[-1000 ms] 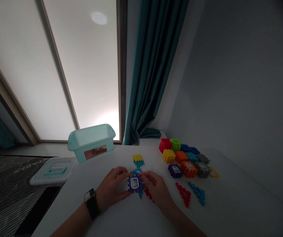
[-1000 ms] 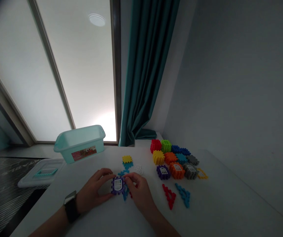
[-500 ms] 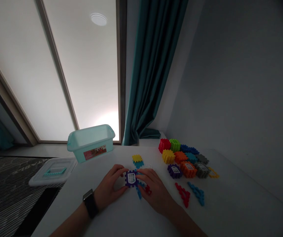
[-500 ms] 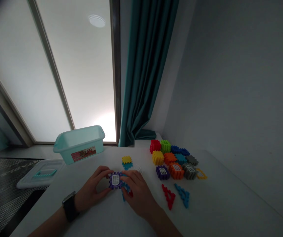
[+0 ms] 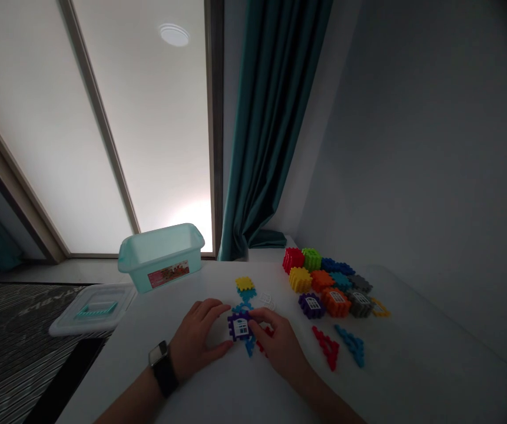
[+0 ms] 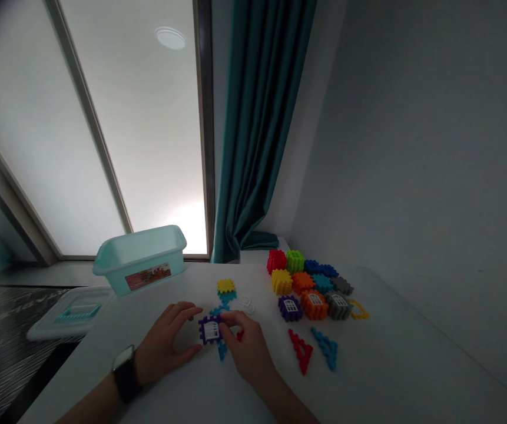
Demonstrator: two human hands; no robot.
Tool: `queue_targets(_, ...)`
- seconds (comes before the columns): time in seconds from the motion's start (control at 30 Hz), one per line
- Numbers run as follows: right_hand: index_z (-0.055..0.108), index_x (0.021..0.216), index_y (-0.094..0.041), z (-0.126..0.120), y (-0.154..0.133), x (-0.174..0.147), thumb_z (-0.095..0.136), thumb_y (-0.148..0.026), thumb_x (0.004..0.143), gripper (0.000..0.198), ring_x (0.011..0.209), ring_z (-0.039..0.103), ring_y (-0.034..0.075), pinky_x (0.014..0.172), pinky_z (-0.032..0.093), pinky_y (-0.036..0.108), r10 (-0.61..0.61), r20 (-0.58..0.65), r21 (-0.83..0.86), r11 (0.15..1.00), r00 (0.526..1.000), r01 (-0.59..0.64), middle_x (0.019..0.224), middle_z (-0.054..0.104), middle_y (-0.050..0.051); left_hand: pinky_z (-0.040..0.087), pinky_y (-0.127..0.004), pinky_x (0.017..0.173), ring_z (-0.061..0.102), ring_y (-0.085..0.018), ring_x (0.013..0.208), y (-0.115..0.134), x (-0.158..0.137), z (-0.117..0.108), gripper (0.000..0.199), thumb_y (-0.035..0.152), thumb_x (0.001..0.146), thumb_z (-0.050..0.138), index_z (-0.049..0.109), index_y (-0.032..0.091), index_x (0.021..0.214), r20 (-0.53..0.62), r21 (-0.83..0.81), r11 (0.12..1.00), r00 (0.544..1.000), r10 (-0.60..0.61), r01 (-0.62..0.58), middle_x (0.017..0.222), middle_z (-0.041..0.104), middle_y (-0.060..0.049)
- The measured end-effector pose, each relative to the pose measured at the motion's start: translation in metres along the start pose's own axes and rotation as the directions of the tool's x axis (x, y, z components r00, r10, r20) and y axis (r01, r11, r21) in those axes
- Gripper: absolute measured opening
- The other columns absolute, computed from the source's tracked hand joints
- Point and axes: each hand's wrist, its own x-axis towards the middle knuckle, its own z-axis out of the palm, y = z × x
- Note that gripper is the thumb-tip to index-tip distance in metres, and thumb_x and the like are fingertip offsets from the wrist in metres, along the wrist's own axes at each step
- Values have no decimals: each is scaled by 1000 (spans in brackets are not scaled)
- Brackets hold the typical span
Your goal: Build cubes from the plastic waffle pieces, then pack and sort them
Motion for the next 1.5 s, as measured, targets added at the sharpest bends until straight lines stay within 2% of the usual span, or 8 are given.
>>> queue_targets(0.17, 74, 94, -17, 9, 6, 0, 70, -54, 80, 40, 82, 70, 23, 77, 55, 35, 195, 23, 243, 950, 980, -195, 85, 76, 8, 53, -40, 83, 62, -26, 95, 0, 2, 1, 51, 34, 73, 77, 59, 22, 120, -60, 134, 986, 992, 110, -101, 109, 64, -9)
queue_targets(0.37, 73, 96, -15, 14, 8, -1, 71, -55, 78, 44, 79, 70, 22, 74, 55, 33, 234, 42, 346, 909, 971, -233, 82, 75, 8, 53, -41, 83, 62, -26, 94, 1, 3, 1, 49, 31, 71, 78, 60, 22, 116, -56, 157, 979, 989, 138, -128, 107, 64, -9)
queue_targets(0.47, 70, 104, -16, 12, 1, -4, 64, -48, 86, 37, 81, 70, 23, 75, 56, 34, 168, 23, 212, 962, 986, -169, 85, 74, 7, 54, -41, 83, 62, -26, 95, 2, 2, 2, 50, 27, 72, 76, 59, 23, 118, -65, 105, 992, 994, 84, -77, 110, 62, -9)
queue_targets(0.57, 66, 116, -20, 7, -7, -7, 58, -34, 90, 31, 95, 67, 24, 87, 55, 38, -15, -11, -28, 999, 1000, 15, 102, 71, 8, 55, -40, 83, 62, -25, 98, 2, 1, 4, 50, 26, 73, 75, 58, 24, 120, -73, 17, 1000, 997, 4, -2, 114, 60, -9)
queue_targets(0.7, 60, 126, -26, 1, -12, -9, 53, -22, 92, 35, 116, 59, 25, 103, 49, 43, -259, 79, -251, 930, 963, 270, 123, 64, 8, 55, -40, 87, 61, -26, 102, 2, 1, 4, 47, 25, 75, 73, 58, 26, 120, -102, -57, 997, 993, -57, 52, 116, 58, -9)
queue_targets(0.83, 56, 129, -27, -7, -9, -7, 52, -19, 94, 36, 120, 57, 25, 106, 47, 46, -364, 153, -369, 841, 919, 395, 128, 62, 8, 52, -44, 96, 57, -28, 112, 9, 3, -1, 50, 21, 73, 73, 58, 27, 120, -110, -82, 993, 990, -89, 80, 123, 54, -9)
queue_targets(1.17, 58, 123, -27, -46, -6, 1, 56, -19, 94, 30, 122, 56, 25, 103, 48, 45, -365, 247, -467, 766, 897, 441, 124, 66, 5, 51, -46, 98, 55, -29, 116, 16, 16, 24, 46, 25, 75, 74, 59, 27, 118, -59, -133, 984, 991, -124, 115, 126, 51, -9)
queue_targets(1.5, 59, 122, -27, -103, 11, -4, 56, -20, 93, 30, 122, 55, 26, 108, 41, 49, -365, 158, -533, 751, 918, 390, 118, 69, 6, 52, -48, 98, 56, -28, 114, 34, 62, 61, 45, 28, 79, 72, 58, 28, 121, 49, -211, 975, 997, -55, 64, 124, 52, -9)
